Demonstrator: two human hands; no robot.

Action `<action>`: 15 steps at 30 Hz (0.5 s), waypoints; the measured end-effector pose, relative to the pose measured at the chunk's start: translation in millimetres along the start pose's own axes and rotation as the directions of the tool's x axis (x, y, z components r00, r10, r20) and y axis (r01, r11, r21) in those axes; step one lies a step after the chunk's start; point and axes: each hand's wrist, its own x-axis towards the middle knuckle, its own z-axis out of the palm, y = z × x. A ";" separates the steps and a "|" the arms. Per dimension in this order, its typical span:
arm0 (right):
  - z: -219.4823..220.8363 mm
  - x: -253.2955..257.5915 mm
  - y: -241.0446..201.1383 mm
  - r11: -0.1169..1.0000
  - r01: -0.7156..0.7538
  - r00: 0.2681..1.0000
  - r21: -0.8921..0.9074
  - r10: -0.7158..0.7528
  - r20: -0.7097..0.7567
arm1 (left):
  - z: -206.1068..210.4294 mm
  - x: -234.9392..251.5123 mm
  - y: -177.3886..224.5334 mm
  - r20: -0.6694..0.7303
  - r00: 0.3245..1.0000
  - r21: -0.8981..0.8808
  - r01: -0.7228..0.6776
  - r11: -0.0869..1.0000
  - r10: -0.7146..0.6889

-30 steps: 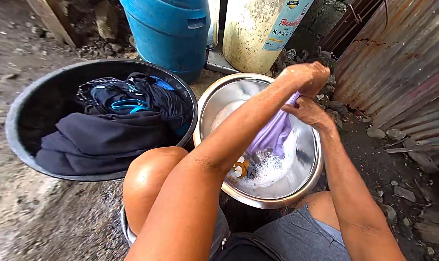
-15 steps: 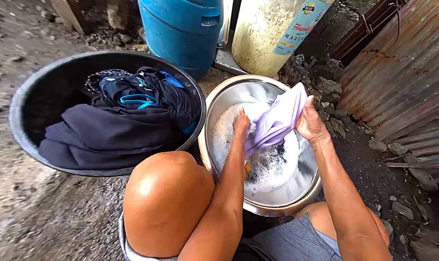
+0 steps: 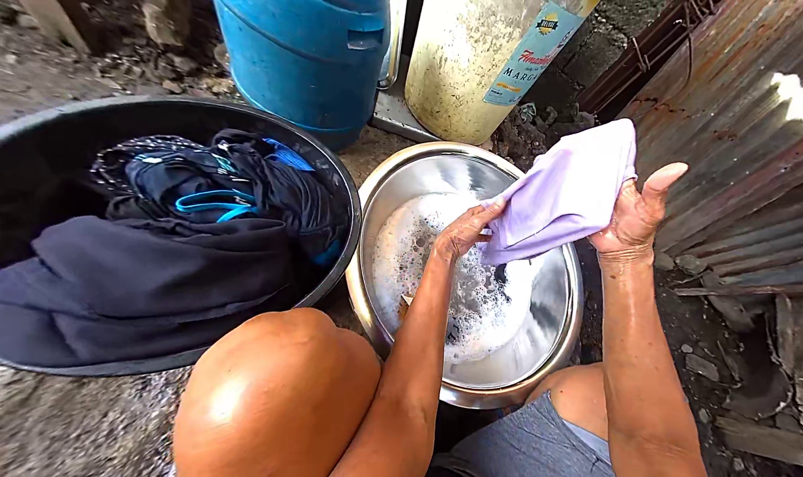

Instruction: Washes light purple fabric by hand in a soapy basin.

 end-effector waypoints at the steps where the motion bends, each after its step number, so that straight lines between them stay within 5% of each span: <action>1: -0.4 -0.3 -1.7 1.000 0.015 1.000 -0.011 -0.015 -0.015 | 1.7 -0.8 8.9 0.022 0.999 0.026 -0.034 0.999 0.034; 6: -9.8 -5.3 -9.1 0.996 0.059 0.996 -0.065 -0.063 -0.067 | 6.0 -3.9 30.1 0.080 0.996 -0.035 -0.040 0.999 0.043; 12: -3.3 -6.7 -12.4 0.997 0.063 0.996 -0.047 -0.066 -0.067 | 10.1 8.0 27.8 -0.222 0.975 0.068 0.021 0.997 -0.006; 15: -3.1 -8.0 -6.3 0.998 0.040 0.999 -0.038 -0.041 -0.024 | 14.9 8.3 28.2 -0.232 0.972 0.001 0.015 1.000 -0.014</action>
